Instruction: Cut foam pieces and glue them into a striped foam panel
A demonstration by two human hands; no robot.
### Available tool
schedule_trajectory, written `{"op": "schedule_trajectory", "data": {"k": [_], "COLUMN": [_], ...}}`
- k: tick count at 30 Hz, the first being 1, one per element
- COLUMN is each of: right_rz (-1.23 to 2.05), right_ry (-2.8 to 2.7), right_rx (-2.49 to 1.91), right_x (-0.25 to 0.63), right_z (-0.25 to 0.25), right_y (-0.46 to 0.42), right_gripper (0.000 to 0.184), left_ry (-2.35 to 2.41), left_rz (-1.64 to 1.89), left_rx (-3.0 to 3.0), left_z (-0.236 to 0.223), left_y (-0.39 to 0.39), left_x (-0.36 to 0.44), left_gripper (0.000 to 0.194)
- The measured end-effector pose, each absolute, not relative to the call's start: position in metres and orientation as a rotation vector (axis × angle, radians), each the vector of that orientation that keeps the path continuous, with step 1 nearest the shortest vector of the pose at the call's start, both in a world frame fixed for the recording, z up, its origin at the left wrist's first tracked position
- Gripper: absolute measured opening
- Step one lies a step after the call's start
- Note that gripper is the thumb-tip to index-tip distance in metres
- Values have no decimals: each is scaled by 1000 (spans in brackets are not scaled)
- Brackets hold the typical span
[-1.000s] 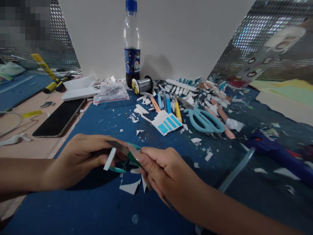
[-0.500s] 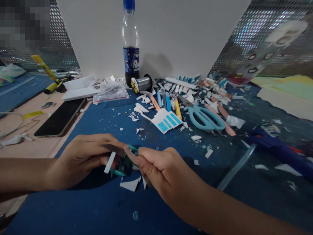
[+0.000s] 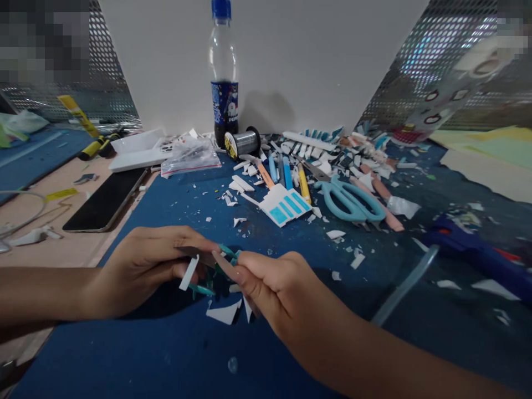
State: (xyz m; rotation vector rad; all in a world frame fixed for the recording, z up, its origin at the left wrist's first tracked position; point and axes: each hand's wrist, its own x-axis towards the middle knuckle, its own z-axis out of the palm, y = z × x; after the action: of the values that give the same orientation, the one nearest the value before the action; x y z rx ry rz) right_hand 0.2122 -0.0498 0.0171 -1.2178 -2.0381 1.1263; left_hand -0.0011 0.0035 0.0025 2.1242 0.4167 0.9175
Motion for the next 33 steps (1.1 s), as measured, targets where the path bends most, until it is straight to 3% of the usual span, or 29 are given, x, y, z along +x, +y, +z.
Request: {"op": "schedule_trajectory", "data": {"k": [29, 33], "right_rz": [1760, 2001], "right_ry": [-1780, -1712], "right_rx": [-1345, -1438], "right_x": [211, 214], "right_z": [25, 31], "right_y": [-49, -47], "right_gripper": [52, 54], "left_ry": [341, 348], "left_rz": [677, 683], "left_rx": [2235, 2221], "left_z": [8, 8], "left_y": [7, 7], "left_x": [-1, -2], "left_gripper": [26, 25]}}
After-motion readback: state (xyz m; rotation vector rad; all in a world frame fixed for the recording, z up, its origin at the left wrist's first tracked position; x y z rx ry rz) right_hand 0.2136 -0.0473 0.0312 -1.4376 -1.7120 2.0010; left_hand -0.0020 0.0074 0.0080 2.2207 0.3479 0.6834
